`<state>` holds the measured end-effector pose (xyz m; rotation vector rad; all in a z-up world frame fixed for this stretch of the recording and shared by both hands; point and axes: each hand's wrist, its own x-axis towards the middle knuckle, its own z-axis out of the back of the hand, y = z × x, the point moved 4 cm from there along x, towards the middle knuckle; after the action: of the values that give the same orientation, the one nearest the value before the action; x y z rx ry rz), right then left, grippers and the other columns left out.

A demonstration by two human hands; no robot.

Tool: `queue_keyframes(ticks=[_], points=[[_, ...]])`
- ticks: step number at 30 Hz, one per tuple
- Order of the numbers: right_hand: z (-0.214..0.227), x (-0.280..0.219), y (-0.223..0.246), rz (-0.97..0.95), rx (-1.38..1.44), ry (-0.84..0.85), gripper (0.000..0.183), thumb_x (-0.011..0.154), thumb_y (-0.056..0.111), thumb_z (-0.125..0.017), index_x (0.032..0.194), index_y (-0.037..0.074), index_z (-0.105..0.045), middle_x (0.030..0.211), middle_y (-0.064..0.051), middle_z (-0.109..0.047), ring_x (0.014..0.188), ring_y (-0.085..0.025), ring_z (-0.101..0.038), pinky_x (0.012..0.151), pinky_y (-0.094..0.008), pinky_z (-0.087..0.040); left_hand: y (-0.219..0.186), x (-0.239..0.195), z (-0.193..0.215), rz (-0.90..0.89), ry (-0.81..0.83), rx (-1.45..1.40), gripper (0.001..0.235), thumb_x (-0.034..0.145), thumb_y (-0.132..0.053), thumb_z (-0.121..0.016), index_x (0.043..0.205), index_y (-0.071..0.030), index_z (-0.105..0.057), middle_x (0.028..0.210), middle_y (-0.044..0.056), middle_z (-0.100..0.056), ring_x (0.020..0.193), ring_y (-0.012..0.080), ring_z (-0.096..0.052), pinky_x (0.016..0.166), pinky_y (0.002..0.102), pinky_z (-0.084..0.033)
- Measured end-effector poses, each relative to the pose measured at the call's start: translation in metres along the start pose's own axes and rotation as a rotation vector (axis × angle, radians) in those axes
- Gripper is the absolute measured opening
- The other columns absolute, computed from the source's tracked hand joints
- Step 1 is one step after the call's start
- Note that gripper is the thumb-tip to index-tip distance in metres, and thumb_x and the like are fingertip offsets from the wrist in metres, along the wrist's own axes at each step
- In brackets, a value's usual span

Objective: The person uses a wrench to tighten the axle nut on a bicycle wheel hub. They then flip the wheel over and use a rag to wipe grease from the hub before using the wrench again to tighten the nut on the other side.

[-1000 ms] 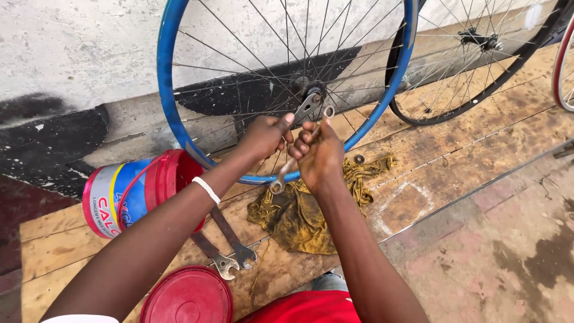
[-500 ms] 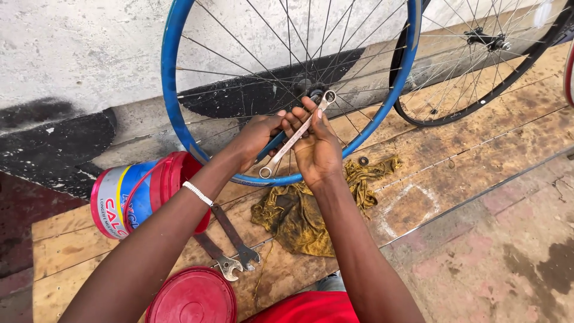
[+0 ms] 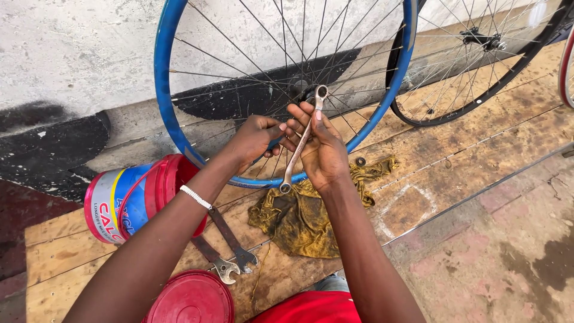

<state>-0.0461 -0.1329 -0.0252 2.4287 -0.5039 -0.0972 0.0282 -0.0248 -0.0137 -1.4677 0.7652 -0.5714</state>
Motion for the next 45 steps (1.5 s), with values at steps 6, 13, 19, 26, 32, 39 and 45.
queue_keyframes(ticks=[6, 13, 19, 26, 32, 39, 45], points=[[-0.003, -0.003, 0.001, -0.009, -0.001, -0.004, 0.03, 0.094, 0.019, -0.052, 0.118, 0.002, -0.055, 0.115, -0.02, -0.063, 0.09, -0.024, -0.069, 0.082, -0.038, -0.058, 0.004, 0.003, 0.002, -0.025, 0.007, 0.004, 0.034, 0.096, -0.013, -0.048, 0.111, 0.016, -0.055, 0.079, 0.023, -0.061, 0.053, 0.0118, -0.058, 0.043, 0.02, -0.042], [0.006, -0.004, 0.001, 0.008, -0.034, -0.02, 0.028, 0.094, 0.017, -0.051, 0.117, 0.002, -0.056, 0.115, -0.022, -0.063, 0.085, -0.024, -0.07, 0.078, -0.036, -0.059, -0.002, 0.001, -0.004, -0.033, -0.036, 0.035, 0.031, 0.094, -0.013, -0.049, 0.104, 0.015, -0.058, 0.073, 0.022, -0.063, 0.049, 0.0107, -0.056, 0.041, 0.017, -0.04], [0.008, -0.01, 0.004, 0.023, -0.167, -0.121, 0.027, 0.095, 0.023, -0.051, 0.115, 0.007, -0.057, 0.095, -0.014, -0.069, 0.066, -0.017, -0.067, 0.062, -0.031, -0.057, -0.002, 0.004, -0.007, -0.09, -0.121, 0.139, 0.023, 0.091, -0.011, -0.052, 0.096, 0.009, -0.064, 0.066, 0.018, -0.065, 0.042, 0.0085, -0.054, 0.038, 0.018, -0.039], [0.002, -0.005, -0.022, -0.041, 0.059, -0.263, 0.035, 0.101, 0.038, -0.029, 0.087, 0.011, -0.048, 0.054, 0.008, -0.031, 0.039, -0.005, -0.028, 0.034, -0.019, -0.029, -0.007, 0.013, 0.004, -0.089, -0.29, 0.498, 0.018, 0.088, -0.017, -0.058, 0.08, -0.008, -0.071, 0.055, 0.006, -0.065, 0.038, 0.0107, -0.057, 0.042, 0.019, -0.042], [0.005, 0.028, -0.047, -0.006, 0.327, -0.303, 0.044, 0.1, 0.044, -0.021, 0.08, 0.015, -0.048, 0.057, 0.004, -0.032, 0.042, -0.012, -0.034, 0.037, -0.024, -0.032, -0.037, 0.009, 0.006, -0.075, -0.335, 0.692, 0.016, 0.084, -0.02, -0.063, 0.078, -0.009, -0.072, 0.053, 0.008, -0.064, 0.049, 0.0201, -0.066, 0.051, 0.027, -0.049], [0.009, 0.053, -0.052, -0.095, 0.424, -0.449, 0.049, 0.096, 0.05, -0.012, 0.08, 0.016, -0.043, 0.06, 0.0, -0.042, 0.047, -0.019, -0.044, 0.044, -0.033, -0.038, -0.085, -0.011, -0.008, -0.02, -0.113, 0.757, 0.025, 0.09, -0.025, -0.053, 0.089, -0.008, -0.071, 0.069, 0.01, -0.07, 0.073, 0.0244, -0.07, 0.073, 0.037, -0.053], [0.0, 0.056, -0.052, -0.088, 0.402, -0.465, 0.05, 0.096, 0.049, -0.013, 0.075, 0.017, -0.045, 0.056, 0.0, -0.043, 0.047, -0.021, -0.047, 0.048, -0.035, -0.041, -0.068, 0.003, 0.013, 0.196, 0.036, 0.527, 0.047, 0.096, -0.038, -0.041, 0.087, 0.0, -0.067, 0.071, 0.012, -0.062, 0.051, 0.0188, -0.063, 0.04, 0.029, -0.052]])
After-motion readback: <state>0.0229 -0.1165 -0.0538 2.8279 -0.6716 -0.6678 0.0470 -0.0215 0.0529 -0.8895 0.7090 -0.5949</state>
